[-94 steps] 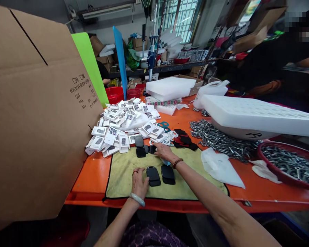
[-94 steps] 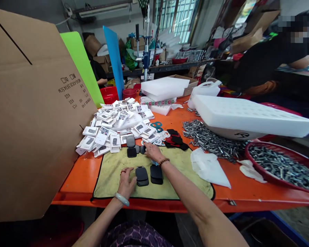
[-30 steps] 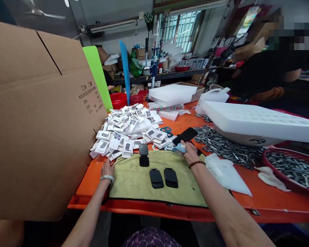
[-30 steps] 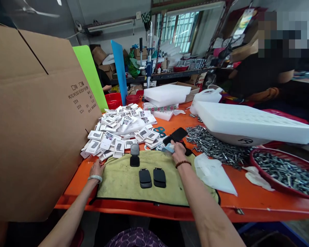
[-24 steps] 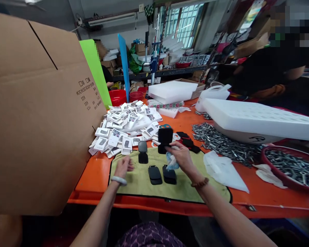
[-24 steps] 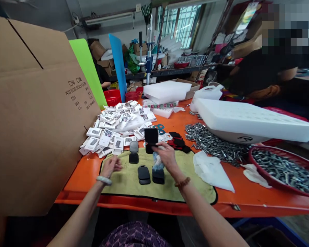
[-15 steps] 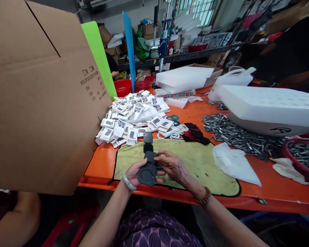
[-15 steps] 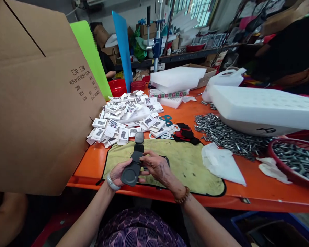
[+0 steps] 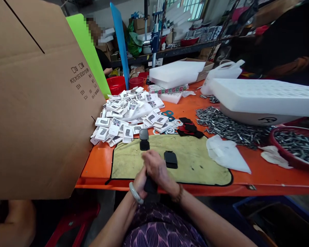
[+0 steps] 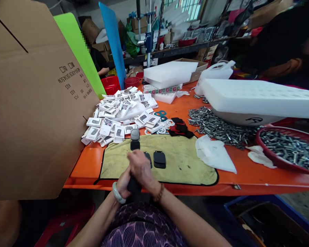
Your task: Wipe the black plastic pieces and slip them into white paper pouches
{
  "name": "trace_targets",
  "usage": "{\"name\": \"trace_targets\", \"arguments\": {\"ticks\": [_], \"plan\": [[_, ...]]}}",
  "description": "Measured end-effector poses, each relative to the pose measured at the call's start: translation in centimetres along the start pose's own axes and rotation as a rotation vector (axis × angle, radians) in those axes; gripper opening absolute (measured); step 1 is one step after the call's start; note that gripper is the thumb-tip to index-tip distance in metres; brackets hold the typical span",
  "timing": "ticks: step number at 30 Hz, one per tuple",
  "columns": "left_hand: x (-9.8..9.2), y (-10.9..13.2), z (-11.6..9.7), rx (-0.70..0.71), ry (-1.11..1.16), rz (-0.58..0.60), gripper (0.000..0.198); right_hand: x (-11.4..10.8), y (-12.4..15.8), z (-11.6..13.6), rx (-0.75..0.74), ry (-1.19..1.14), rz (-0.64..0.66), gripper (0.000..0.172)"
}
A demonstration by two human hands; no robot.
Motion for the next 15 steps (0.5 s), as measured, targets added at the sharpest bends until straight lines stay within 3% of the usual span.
{"name": "trace_targets", "arguments": {"ticks": [3,6,8,10,12,15], "plan": [[-0.4,0.4,0.3,-0.054,-0.059,0.041,0.061,-1.4,-2.5,-5.2,0.206,-0.034,-0.010,0.025],[-0.9,0.3,-0.9,0.142,-0.124,0.020,0.052,-2.0,-2.2,-8.3,0.522,-0.202,0.153,0.039],[-1.0,0.1,-1.7,0.302,-0.214,-0.035,0.048,-1.6,-0.5,-8.0,0.609,-0.365,0.328,0.044],[-1.0,-0.1,-2.2,0.409,-0.292,-0.065,0.052,-1.1,1.2,-7.1,0.661,-0.562,0.409,0.038],[-1.1,-0.1,-2.4,0.436,-0.277,-0.064,0.060,-0.8,2.3,-6.5,0.753,-0.784,0.370,0.036],[-1.6,0.3,-1.6,0.295,-0.141,-0.001,0.061,-0.5,2.7,-6.8,0.837,-0.988,0.232,0.041]]}}
Point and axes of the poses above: each hand's wrist, its own y-axis away from the middle knuckle, its own x-axis out of the palm, z = x × y, the point moved 4 cm from there along -y, towards the middle knuckle, and after that the axes turned 2 degrees about -x, right-handed, at the moved point
